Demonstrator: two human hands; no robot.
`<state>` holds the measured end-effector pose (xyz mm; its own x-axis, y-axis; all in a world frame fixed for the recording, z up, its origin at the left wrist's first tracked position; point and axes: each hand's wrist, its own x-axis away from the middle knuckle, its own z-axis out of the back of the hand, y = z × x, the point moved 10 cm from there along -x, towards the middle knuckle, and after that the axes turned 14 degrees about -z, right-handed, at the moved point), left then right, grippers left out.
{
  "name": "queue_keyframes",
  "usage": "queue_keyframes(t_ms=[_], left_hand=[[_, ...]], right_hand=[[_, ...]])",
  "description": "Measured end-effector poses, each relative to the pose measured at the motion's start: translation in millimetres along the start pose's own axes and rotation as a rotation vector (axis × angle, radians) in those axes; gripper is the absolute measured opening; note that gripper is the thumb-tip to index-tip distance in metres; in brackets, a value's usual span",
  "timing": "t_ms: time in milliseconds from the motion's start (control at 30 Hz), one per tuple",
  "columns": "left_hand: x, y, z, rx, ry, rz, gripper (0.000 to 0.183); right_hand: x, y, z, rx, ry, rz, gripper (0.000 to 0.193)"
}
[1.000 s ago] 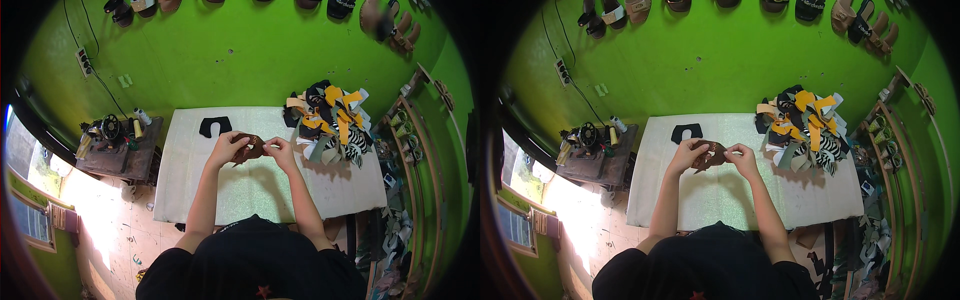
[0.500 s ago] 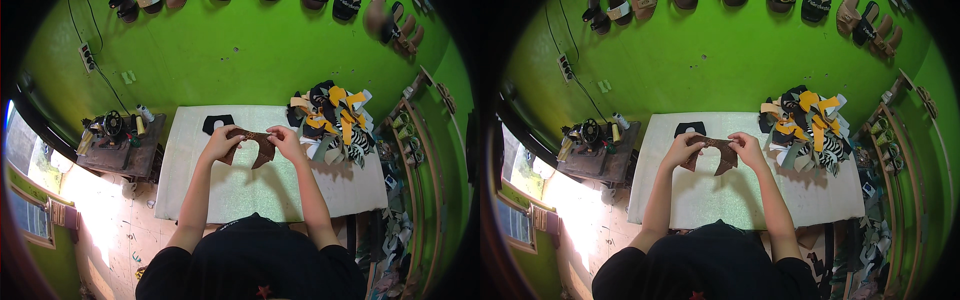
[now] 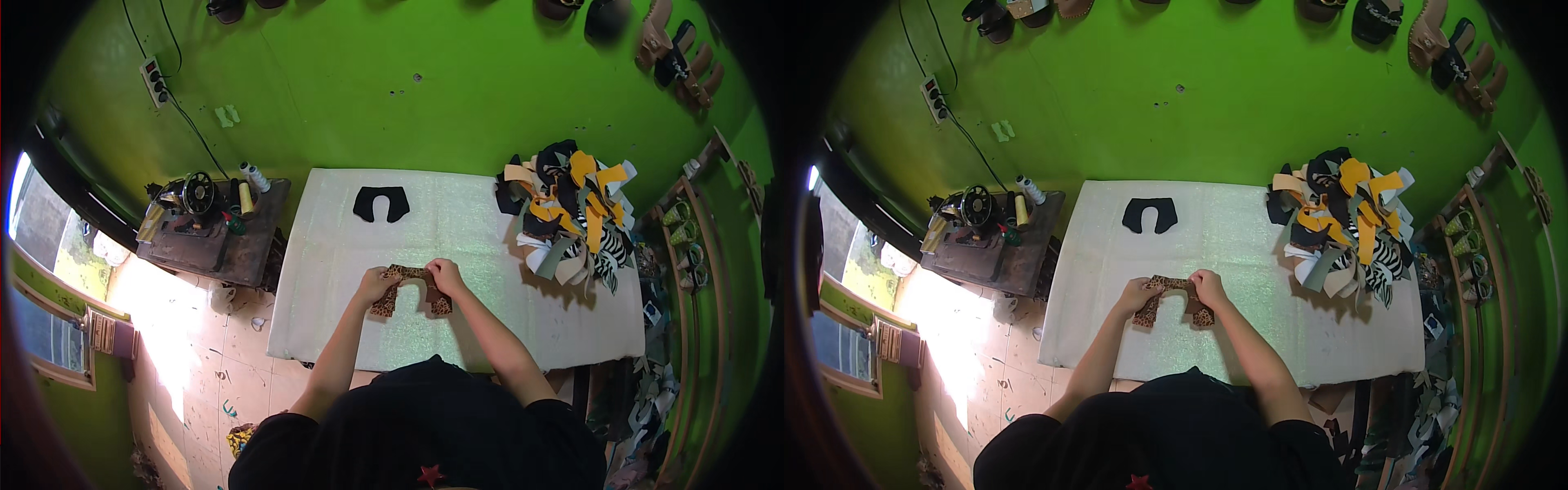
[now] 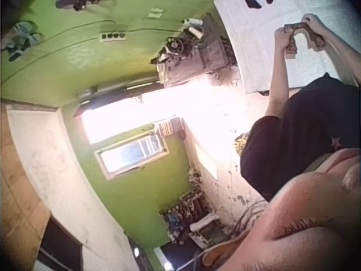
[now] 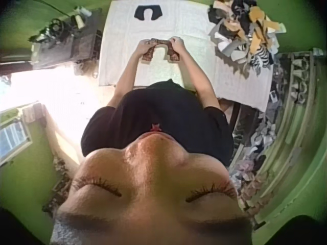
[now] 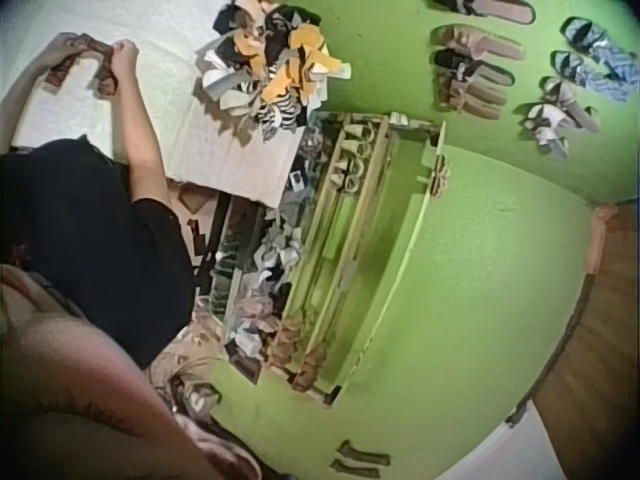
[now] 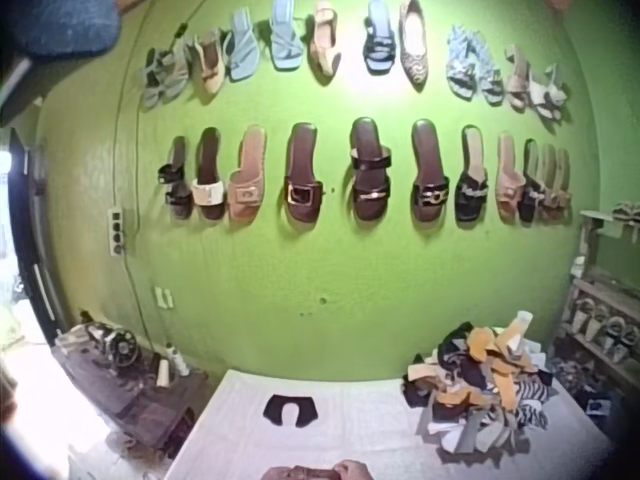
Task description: Sorting through a pile of cut shoe material components and placing selected pieces on a workbench.
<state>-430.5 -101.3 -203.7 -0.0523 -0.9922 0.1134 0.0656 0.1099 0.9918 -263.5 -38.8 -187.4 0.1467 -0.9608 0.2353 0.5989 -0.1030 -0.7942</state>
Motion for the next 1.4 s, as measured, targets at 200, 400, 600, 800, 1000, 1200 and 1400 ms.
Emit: queue_keyframes(t_ms=[200,400,600,800,1000,1200,1400], left_hand=[[-25,-37,55,-0.035,0.157,-0.017,0.022],[-58,-25,116,-0.103,0.315,-0.094,0.031],[-72,-31,137,-0.262,0.365,-0.092,0.038],[-60,-27,138,-0.49,0.394,-0.066,0.042],[-47,20,124,-0.783,0.487,-0.314,0.041],[-43,21,62,-0.703,0.339,-0.424,0.038],[-40,-5,52,-0.391,0.35,-0.161,0.04]], right_hand=[[-31,4,-44,-0.1,-0.141,-0.157,0.021],[-74,-38,-59,-0.097,-0.094,-0.044,0.037],[-95,-35,-73,-0.149,0.049,-0.102,0.042],[-76,-45,-68,0.105,0.146,-0.131,0.042],[-56,-72,-62,0.338,0.082,-0.213,0.046],[-60,-41,-63,0.123,0.157,-0.141,0.037],[-61,-21,-68,-0.036,0.037,-0.162,0.029]])
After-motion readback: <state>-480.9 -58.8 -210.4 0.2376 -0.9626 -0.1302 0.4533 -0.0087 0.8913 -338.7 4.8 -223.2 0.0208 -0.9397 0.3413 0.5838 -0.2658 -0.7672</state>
